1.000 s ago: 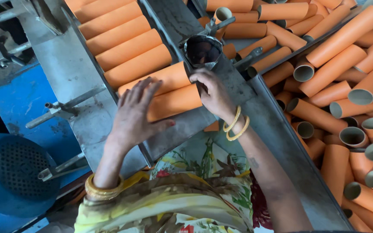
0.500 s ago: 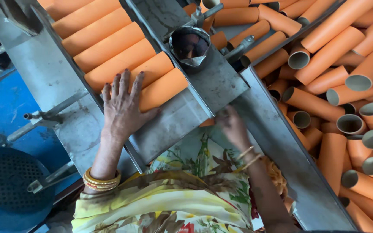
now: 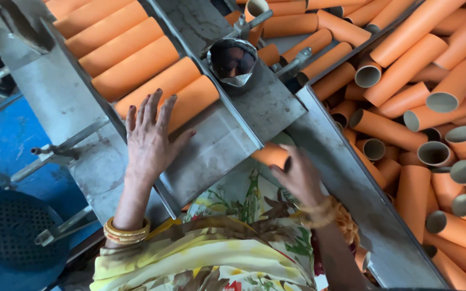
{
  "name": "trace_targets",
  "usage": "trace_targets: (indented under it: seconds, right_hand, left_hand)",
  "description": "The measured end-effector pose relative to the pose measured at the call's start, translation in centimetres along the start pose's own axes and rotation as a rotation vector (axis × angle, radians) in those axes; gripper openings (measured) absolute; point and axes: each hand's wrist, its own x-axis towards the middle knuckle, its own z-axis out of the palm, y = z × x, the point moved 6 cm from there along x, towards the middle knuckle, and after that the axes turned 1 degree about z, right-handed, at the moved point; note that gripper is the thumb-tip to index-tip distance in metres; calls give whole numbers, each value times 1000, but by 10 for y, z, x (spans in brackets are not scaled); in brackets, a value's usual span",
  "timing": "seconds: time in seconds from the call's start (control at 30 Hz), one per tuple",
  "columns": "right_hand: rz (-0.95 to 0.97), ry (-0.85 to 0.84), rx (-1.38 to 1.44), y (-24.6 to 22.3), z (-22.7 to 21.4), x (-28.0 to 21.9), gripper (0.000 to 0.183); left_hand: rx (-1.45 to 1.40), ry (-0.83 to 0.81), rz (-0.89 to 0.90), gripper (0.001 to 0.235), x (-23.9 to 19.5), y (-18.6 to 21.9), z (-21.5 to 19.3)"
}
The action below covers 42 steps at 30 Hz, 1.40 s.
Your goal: The person picks orange cylindrical tubes from a large bin and places them one by one into a metal tray. The person handles the tubes by hand, arranging them in a row within the tray.
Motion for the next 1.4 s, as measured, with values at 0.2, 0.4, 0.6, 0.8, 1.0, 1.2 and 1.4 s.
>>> trace_targets:
  seconds: [0.2, 0.4, 0.6, 0.8, 1.0, 1.2, 1.4]
  right_hand:
    - [-97, 275, 55, -42, -139, -68, 60]
    - [-370, 192, 471, -77, -163, -74, 66]
    - [-521, -57, 450, -89, -142, -24, 69]
    - [-167, 264, -488, 40, -170, 63, 46]
    - [34, 433, -1010, 147, -216, 95, 66]
    - [301, 210, -763, 226, -241, 99, 110]
    - [324, 60, -1115, 255, -236, 110, 127]
  left_hand:
    - [-209, -50, 269, 88, -17, 76, -20]
    - [-406, -128, 628, 90, -37, 167, -27]
    - [-488, -258, 490, 88, -28, 147, -14]
    - [74, -50, 151, 95, 1, 51, -20]
    - [396, -6, 25, 94, 11, 0, -2]
    - [385, -41, 26, 96, 10, -13, 25]
    - [265, -81, -35, 93, 3, -27, 30]
